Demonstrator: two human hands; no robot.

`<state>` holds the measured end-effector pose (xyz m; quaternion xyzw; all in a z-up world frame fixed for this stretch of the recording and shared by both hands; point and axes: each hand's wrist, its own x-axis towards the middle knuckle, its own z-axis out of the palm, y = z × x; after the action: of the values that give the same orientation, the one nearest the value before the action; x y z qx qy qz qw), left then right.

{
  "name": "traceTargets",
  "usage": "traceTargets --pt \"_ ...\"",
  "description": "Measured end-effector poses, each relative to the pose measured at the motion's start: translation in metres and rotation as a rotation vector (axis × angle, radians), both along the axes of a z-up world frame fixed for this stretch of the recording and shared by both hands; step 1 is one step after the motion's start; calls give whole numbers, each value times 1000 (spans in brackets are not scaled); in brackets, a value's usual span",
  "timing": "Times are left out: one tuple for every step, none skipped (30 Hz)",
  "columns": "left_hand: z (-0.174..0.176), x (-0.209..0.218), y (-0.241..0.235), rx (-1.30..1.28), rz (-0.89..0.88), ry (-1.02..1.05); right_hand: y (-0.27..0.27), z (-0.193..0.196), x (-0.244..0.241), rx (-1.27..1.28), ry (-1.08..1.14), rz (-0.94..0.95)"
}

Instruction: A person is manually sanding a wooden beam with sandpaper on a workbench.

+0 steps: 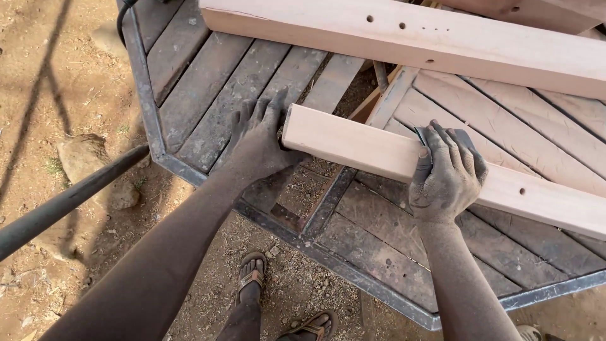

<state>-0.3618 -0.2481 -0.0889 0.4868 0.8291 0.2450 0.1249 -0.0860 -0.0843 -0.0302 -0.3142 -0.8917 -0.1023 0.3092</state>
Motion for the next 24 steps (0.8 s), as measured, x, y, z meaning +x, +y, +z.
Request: traceTargets --pt "-2 1 -2 -4 6 -4 0 -2 0 -4 -4 6" --pt "-3 2 -4 38 -30 31 0 -2 0 -11 -9 11" --pt "-3 3 -1 86 -81 69 0 -2 1 -13 -10 0" --pt "-12 -1 1 87 -90 68 3 -3 -1 -13 -10 -9" --pt "-21 -3 3 134 -109 76 2 -3 0 -21 -6 -5" --pt "-30 -5 4 181 -128 84 0 -3 1 -29 -2 -2" --pt "-27 -5 3 177 -139 83 -2 -3 1 -34 -2 -12" --pt "-23 -6 2 189 -142 87 -4 -2 1 -57 -2 -8" --pt "-19 -5 3 205 -140 91 -4 -1 1 -75 -3 1" --pt "-13 -3 1 206 -145 88 -12 -1 4 -74 -5 -4" --pt "-7 -3 -1 209 -147 110 -19 -3 5 -149 47 -48" --pt "-1 -3 -3 211 -149 131 -26 -4 6 -224 100 -91" --pt "-3 -2 -1 210 -155 121 -38 -7 5 -226 92 -99" --pt "-5 -2 1 212 -157 140 -50 -10 4 -258 133 -195" --pt "-6 -6 -3 206 -139 172 -60 -16 -4 -299 182 -269" --pt "0 0 -5 196 -125 176 -72 -21 -14 -309 181 -254" --pt "8 -1 -5 206 -139 154 -84 -28 -29 -325 175 -299" --pt "17 0 -4 216 -153 132 -96 -33 -43 -342 169 -343" --pt "15 -2 -5 217 -159 133 -107 -33 -68 -341 171 -348" --pt "13 -2 -5 222 -167 132 -118 -33 -92 -328 140 -333" --pt "11 -3 -4 231 -175 136 -127 -34 -118 -313 113 -317" --pt "13 -2 -2 236 -180 141 -126 -30 -129 -309 119 -320" --pt "15 0 -3 200 -169 191 -128 -27 -139 -289 98 -206" --pt "18 2 -4 164 -159 240 -130 -23 -148 -268 76 -92"
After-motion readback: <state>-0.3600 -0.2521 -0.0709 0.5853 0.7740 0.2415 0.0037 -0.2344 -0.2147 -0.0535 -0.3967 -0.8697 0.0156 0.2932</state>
